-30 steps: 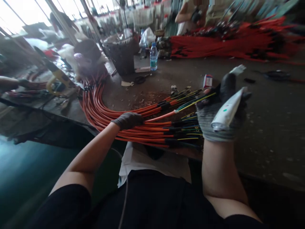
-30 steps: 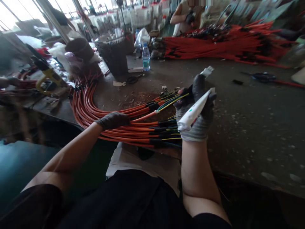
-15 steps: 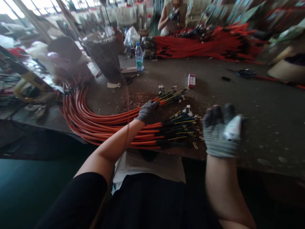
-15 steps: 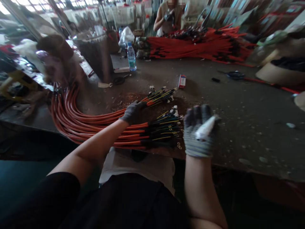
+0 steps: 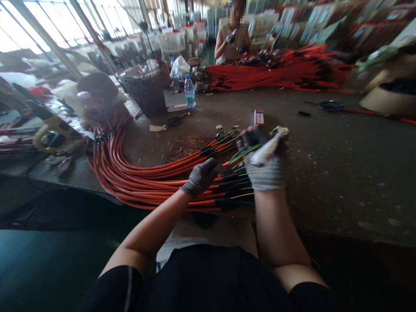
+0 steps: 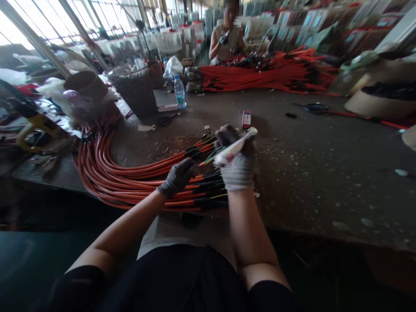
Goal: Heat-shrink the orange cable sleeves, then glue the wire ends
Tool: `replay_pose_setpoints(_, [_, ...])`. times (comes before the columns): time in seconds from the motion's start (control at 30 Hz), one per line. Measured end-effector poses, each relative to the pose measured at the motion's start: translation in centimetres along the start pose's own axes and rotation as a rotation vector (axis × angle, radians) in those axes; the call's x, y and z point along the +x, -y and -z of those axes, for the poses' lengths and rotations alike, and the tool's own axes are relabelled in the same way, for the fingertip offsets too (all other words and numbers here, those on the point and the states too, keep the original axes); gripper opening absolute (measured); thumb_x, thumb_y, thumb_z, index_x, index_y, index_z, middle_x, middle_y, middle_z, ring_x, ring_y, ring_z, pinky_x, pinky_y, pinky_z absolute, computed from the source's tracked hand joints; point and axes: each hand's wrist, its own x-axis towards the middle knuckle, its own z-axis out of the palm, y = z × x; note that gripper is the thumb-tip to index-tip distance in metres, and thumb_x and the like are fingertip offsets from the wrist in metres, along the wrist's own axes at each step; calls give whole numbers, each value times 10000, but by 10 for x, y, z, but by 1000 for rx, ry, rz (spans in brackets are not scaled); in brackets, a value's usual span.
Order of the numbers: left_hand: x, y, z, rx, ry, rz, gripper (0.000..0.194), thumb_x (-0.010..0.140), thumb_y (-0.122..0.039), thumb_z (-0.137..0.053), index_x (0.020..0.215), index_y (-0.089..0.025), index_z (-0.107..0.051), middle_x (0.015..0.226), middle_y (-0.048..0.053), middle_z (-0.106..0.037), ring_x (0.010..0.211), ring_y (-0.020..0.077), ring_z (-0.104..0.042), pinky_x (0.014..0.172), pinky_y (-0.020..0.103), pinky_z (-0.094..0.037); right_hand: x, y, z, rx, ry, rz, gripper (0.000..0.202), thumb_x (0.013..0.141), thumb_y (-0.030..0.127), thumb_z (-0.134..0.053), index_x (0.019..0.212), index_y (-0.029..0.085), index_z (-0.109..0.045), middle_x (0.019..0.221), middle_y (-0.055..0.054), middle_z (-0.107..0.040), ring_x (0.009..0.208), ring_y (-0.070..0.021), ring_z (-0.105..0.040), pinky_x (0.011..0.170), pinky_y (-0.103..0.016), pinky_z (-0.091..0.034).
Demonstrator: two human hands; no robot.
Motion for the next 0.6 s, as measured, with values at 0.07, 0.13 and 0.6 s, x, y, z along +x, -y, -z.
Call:
replay_pose_setpoints(0.07, [0, -12, 0, -113, 102, -10, 339, 905, -425, -541, 950, -108, -650, 796, 48, -655, 712, 124, -560, 682, 237, -466, -1, 18, 0, -60, 57, 81, 466, 847, 694, -519, 878, 269, -708, 985, -40, -719, 1071, -232, -670, 936, -514, -566])
replay_pose_setpoints(0.13, [11, -27, 0, -247, 176, -72, 336, 856, -397, -620, 1027, -111, -667, 925, 68, -690, 821, 141, -601, 749, 242, -494, -6, 32, -1, -112, 127, 104, 459, 856, 694, -516, 795, 273, -690, 974, -48, -716, 1137, -259, -644, 963, -562, -542])
replay_pose_setpoints(0.6, [74, -66, 29, -187, 472, -163, 169, 631, -134, -601, 794, -154, -560, 698, -31, -559, 662, 106, -490, 624, 228, -436, -62, 27, 14, -318, -252, 135, 439, 888, 632, -518, 923, 261, -750, 954, -49, -751, 825, -213, -723, 776, -410, -627])
